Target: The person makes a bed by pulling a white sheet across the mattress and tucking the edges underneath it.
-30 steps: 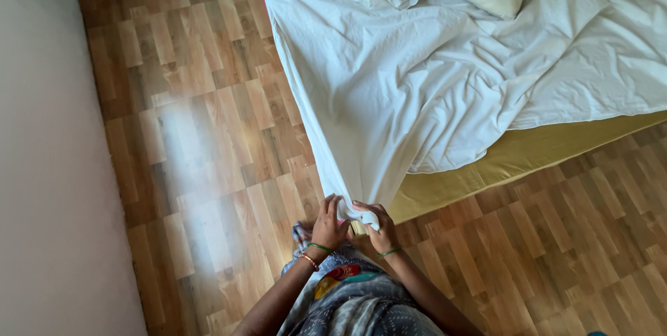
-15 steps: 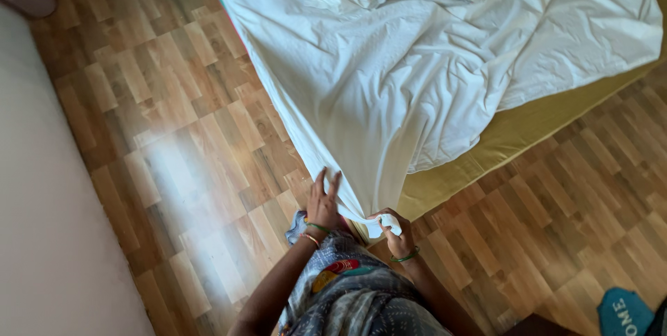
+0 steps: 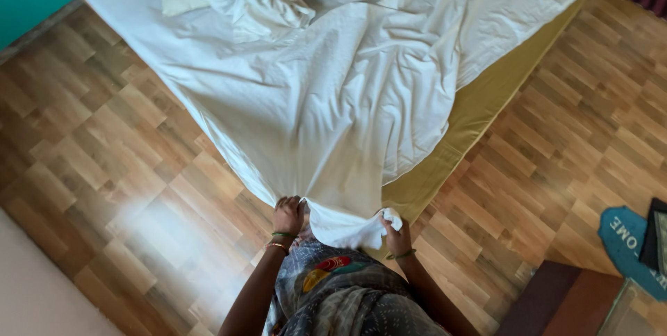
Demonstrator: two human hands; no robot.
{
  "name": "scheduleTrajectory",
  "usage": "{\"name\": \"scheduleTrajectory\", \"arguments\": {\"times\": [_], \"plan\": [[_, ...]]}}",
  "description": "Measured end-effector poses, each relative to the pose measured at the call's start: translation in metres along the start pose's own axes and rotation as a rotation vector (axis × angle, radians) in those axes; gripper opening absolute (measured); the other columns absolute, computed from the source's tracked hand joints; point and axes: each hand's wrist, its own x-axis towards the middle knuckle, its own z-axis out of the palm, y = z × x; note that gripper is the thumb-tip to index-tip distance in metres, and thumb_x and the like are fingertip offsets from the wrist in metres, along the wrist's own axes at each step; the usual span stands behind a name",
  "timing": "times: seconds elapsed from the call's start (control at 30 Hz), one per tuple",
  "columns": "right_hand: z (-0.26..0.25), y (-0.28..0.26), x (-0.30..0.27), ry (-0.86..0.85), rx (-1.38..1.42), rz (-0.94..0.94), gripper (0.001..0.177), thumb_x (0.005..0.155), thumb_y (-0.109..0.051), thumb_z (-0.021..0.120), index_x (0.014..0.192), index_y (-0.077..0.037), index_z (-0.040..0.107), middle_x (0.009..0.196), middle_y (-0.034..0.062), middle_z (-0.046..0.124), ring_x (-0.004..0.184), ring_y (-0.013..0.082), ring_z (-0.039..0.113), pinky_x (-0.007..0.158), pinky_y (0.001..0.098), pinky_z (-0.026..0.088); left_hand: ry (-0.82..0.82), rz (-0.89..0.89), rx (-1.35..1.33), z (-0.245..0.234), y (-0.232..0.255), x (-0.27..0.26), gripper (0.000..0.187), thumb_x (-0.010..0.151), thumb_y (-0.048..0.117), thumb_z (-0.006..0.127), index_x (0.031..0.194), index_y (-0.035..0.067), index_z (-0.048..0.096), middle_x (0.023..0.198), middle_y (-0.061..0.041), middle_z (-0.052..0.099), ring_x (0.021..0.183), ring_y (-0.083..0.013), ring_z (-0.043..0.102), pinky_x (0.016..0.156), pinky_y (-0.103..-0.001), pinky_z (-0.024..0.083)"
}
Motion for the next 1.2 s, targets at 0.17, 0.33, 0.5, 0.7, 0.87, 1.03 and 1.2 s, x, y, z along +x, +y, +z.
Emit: {"name": "scheduleTrajectory", "arguments": {"times": [0.17, 0.33, 0.5, 0.7, 0.87, 1.03, 1.2], "plan": [[-0.011, -0.001, 0.046, 0.242, 0.169, 0.124, 0.014, 0.096, -0.01, 0.065, 0.101, 0.002, 0.072, 0.091, 0.0043, 0.077, 0.083, 0.0124, 0.071, 0.076, 0.0265, 0.055, -0.005, 0.097, -0.078, -0.039, 0.049, 0.055, 0.021, 0.094, 0.019, 0.064, 0.078, 0.006, 0.069, 0.069, -0.014, 0.068, 0.065, -0.035, 0.065, 0.078, -0.048, 0.054], [-0.016, -0.002, 0.079, 0.53, 0.209, -0.051, 0.013, 0.1, -0.005, 0.066, 0.11, 0.004, 0.069, 0.102, 0.0044, 0.071, 0.092, 0.0137, 0.065, 0.083, 0.0268, 0.053, 0.161, 0.428, -0.074, -0.114, 0.111, 0.169, 0.019, 0.09, 0.018, 0.066, 0.076, 0.006, 0.066, 0.063, -0.014, 0.062, 0.059, -0.0314, 0.058, 0.061, -0.044, 0.05], [-0.009, -0.023, 0.116, 0.77, 0.183, -0.14, 0.014, 0.105, -0.008, 0.065, 0.111, 0.004, 0.069, 0.098, 0.0085, 0.071, 0.087, 0.0198, 0.066, 0.078, 0.0314, 0.054, -0.116, 0.457, -0.187, -0.138, 0.119, 0.183, 0.034, 0.09, 0.017, 0.063, 0.058, 0.01, 0.058, 0.048, -0.008, 0.054, 0.045, -0.0236, 0.053, 0.047, -0.038, 0.045], [0.014, -0.053, 0.129, 0.76, -0.106, 0.103, 0.027, 0.105, -0.017, 0.066, 0.124, 0.002, 0.069, 0.107, 0.0141, 0.074, 0.096, 0.0286, 0.07, 0.085, 0.0402, 0.057, -0.48, 0.638, -0.393, -0.131, 0.087, 0.138, 0.035, 0.1, 0.027, 0.059, 0.071, 0.008, 0.062, 0.061, -0.009, 0.063, 0.054, -0.028, 0.062, 0.06, -0.046, 0.052], [0.039, -0.124, 0.135, 0.153, -0.877, 0.37, 0.101, 0.071, -0.025, 0.09, 0.155, -0.007, 0.038, 0.151, 0.023, 0.047, 0.137, 0.0436, 0.044, 0.107, 0.056, 0.042, -0.836, 0.378, -0.304, -0.097, 0.039, 0.166, 0.049, 0.107, 0.041, 0.051, 0.073, 0.009, 0.066, 0.064, -0.013, 0.066, 0.061, -0.0363, 0.065, 0.064, -0.052, 0.052], [0.156, -0.187, 0.159, -0.291, -0.424, 0.112, 0.109, 0.064, -0.031, 0.095, 0.153, -0.014, 0.034, 0.155, 0.0178, 0.041, 0.139, 0.0368, 0.042, 0.112, 0.0485, 0.039, -0.83, 0.429, -0.285, -0.074, 0.012, 0.183, 0.041, 0.105, 0.036, 0.052, 0.081, 0.007, 0.068, 0.072, -0.016, 0.069, 0.068, -0.0383, 0.067, 0.068, -0.053, 0.053], [0.227, -0.164, 0.161, -0.355, -0.688, 0.099, 0.073, 0.08, -0.018, 0.074, 0.15, -0.022, 0.054, 0.102, 0.0109, 0.077, 0.099, 0.0302, 0.071, 0.087, 0.0388, 0.057, -0.836, 0.399, -0.484, -0.103, -0.012, 0.2, 0.03, 0.104, 0.032, 0.052, 0.1, 0.006, 0.067, 0.08, -0.017, 0.071, 0.076, -0.0379, 0.069, 0.071, -0.053, 0.053]]}}
